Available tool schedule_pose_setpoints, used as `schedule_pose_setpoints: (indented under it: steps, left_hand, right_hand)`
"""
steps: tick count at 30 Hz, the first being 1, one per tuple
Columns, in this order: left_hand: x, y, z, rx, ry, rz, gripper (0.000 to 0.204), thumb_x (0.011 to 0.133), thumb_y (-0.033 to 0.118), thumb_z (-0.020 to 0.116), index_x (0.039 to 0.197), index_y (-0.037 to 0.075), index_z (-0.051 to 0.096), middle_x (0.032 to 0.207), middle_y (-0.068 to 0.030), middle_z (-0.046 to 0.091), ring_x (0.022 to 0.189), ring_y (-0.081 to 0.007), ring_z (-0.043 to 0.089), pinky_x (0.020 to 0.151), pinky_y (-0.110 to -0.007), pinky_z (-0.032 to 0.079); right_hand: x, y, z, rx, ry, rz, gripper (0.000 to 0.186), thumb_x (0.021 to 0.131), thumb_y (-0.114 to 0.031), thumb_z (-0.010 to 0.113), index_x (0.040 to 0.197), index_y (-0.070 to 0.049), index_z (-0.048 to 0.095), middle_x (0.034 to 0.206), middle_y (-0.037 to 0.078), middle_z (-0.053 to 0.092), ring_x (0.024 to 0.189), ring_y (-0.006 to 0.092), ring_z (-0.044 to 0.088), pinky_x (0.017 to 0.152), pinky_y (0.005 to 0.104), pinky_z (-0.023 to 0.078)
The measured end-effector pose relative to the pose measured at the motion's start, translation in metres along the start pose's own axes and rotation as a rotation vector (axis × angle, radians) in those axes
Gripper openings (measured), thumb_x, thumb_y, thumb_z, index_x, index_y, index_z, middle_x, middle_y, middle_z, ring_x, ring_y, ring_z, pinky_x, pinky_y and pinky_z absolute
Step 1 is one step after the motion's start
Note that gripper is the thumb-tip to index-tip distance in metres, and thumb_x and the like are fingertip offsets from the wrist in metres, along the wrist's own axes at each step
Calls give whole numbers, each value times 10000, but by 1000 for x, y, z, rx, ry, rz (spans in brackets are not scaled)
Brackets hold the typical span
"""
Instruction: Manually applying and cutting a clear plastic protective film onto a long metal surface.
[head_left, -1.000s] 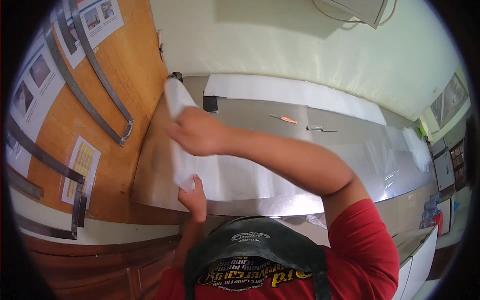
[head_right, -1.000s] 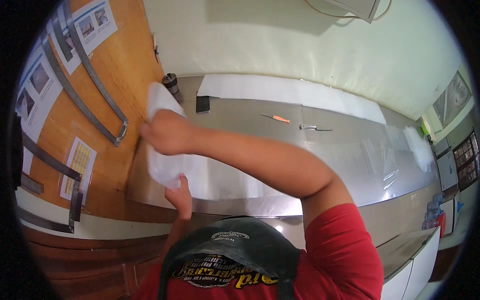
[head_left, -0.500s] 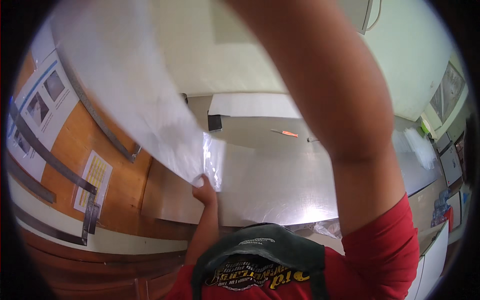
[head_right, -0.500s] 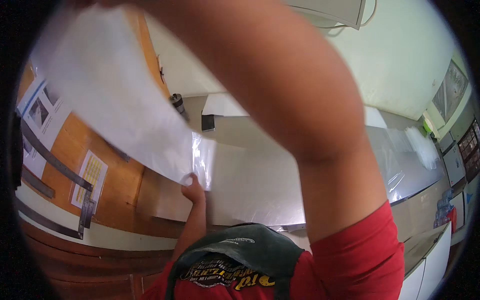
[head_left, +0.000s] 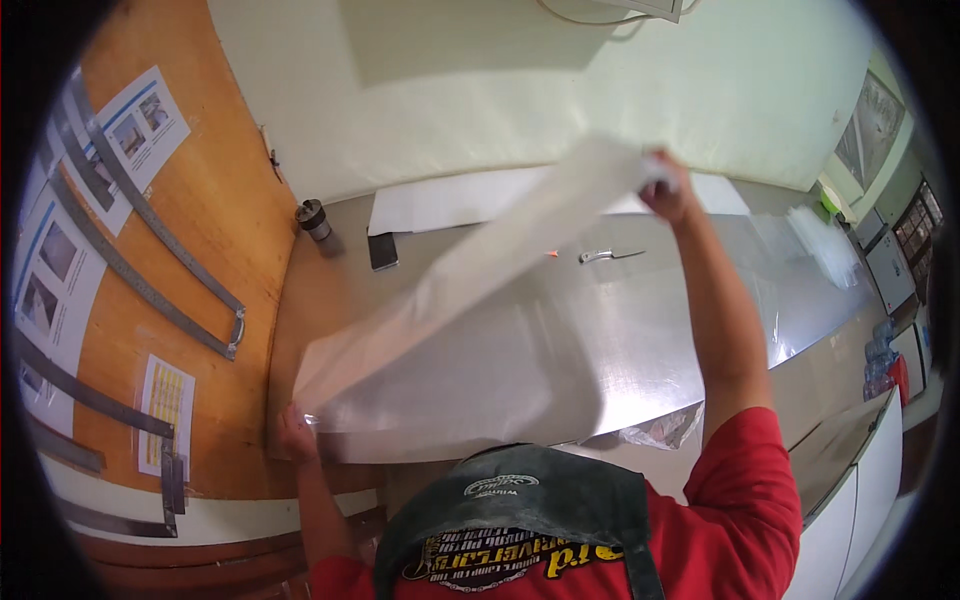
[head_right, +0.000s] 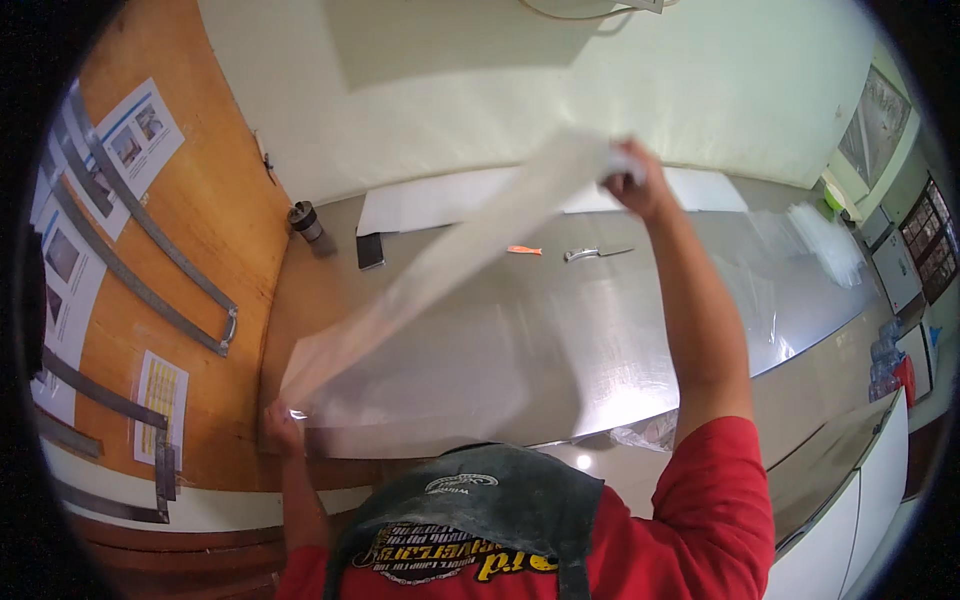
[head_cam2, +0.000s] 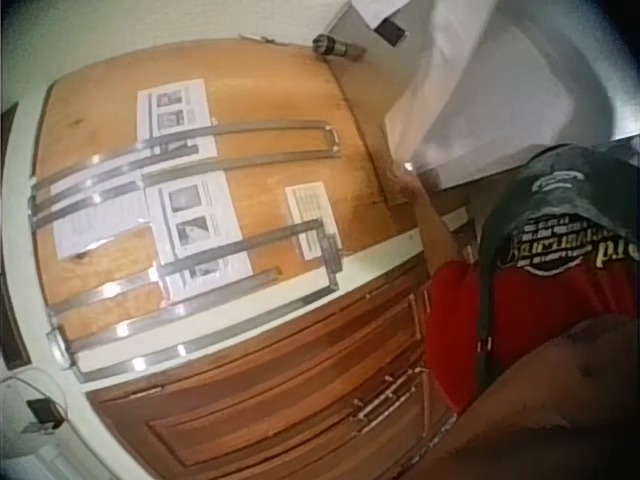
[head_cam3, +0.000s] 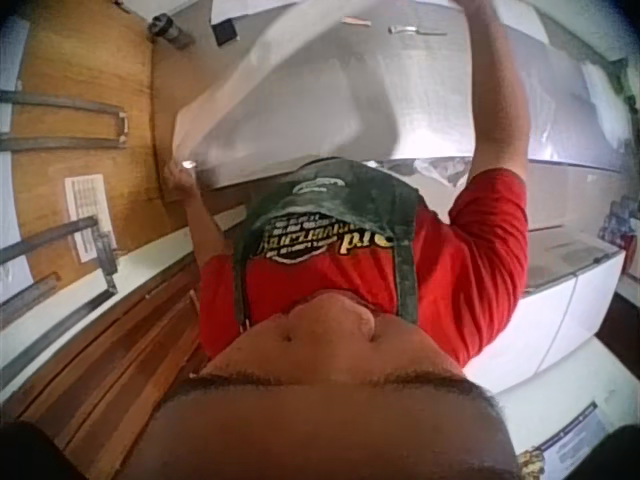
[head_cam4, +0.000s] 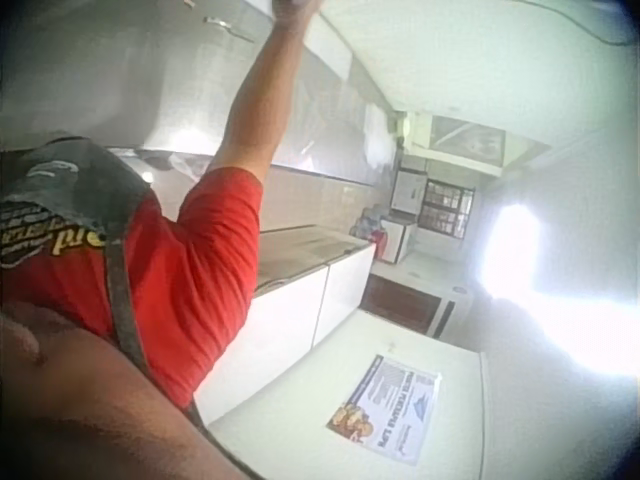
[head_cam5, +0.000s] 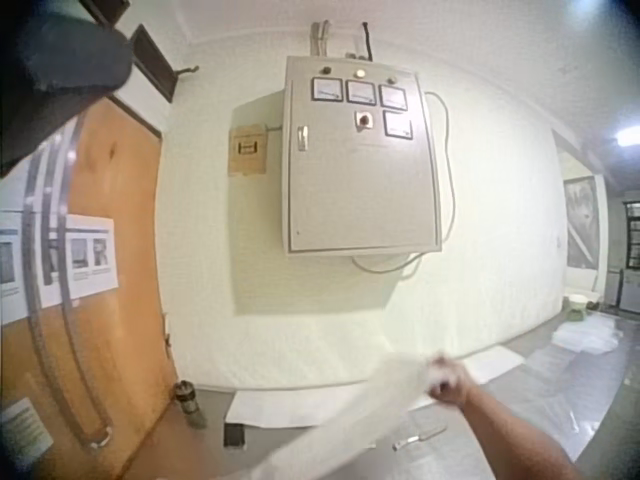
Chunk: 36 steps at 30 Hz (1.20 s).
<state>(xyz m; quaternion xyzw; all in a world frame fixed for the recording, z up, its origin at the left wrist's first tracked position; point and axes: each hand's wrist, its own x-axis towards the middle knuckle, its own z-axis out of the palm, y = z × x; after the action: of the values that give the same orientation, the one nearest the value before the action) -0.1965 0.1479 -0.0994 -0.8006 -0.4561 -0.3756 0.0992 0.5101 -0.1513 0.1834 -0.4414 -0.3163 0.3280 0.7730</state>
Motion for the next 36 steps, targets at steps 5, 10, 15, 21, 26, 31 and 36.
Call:
schedule_pose_setpoints:
  steps: [5,10,15,21,26,31,36]
  left_hand:
    - [-4,1,-13,29,-147,102,155,885,91,584,1023,50,641,948,-150,600,855,-345,610,718,-405,509]
    - [-22,-14,-25,-21,-281,4,172,898,89,549,1025,42,655,1011,-159,623,924,-341,619,780,-385,515]
    - [-21,-2,-20,-118,-202,-232,254,853,-9,541,1066,47,668,1044,-150,654,969,-303,639,858,-354,506]
    - [-15,-3,-18,-423,-223,-653,269,848,-55,531,1079,-6,659,1092,-132,663,995,-230,634,916,-327,478]
    - [-14,-42,-25,-637,-385,-728,262,860,-58,520,1091,-28,641,1104,-112,653,1017,-199,616,923,-309,468]
    - [0,-31,-46,-1085,-561,-851,248,862,10,573,1102,-21,630,1086,-93,641,993,-169,597,846,-287,479]
    - [-1,-21,-29,-874,-364,-1017,228,850,63,627,1068,-4,632,877,-22,617,726,-102,547,650,-234,444]
  right_hand:
    - [-137,128,-141,-1142,-266,-255,337,615,-108,744,914,-33,607,890,125,609,819,321,596,709,389,500]
    - [-191,170,-121,-956,19,776,318,818,-262,588,672,16,638,601,99,569,583,199,566,556,347,454]
    - [-198,184,-107,-1295,70,757,367,808,-294,625,715,59,659,711,230,654,638,294,647,636,410,501]
    - [-209,200,-86,-1493,426,522,268,752,-250,730,863,-12,674,865,209,682,858,363,661,782,406,520]
    - [-206,196,-68,-1531,460,594,295,747,-255,736,921,-34,649,913,203,678,899,365,651,800,424,512]
    - [-208,202,-69,-1574,497,559,294,742,-228,735,934,-35,621,936,197,673,919,380,641,802,444,507]
    - [-210,199,-69,-1576,494,505,248,744,-184,718,892,-7,626,900,214,674,895,382,652,797,446,516]
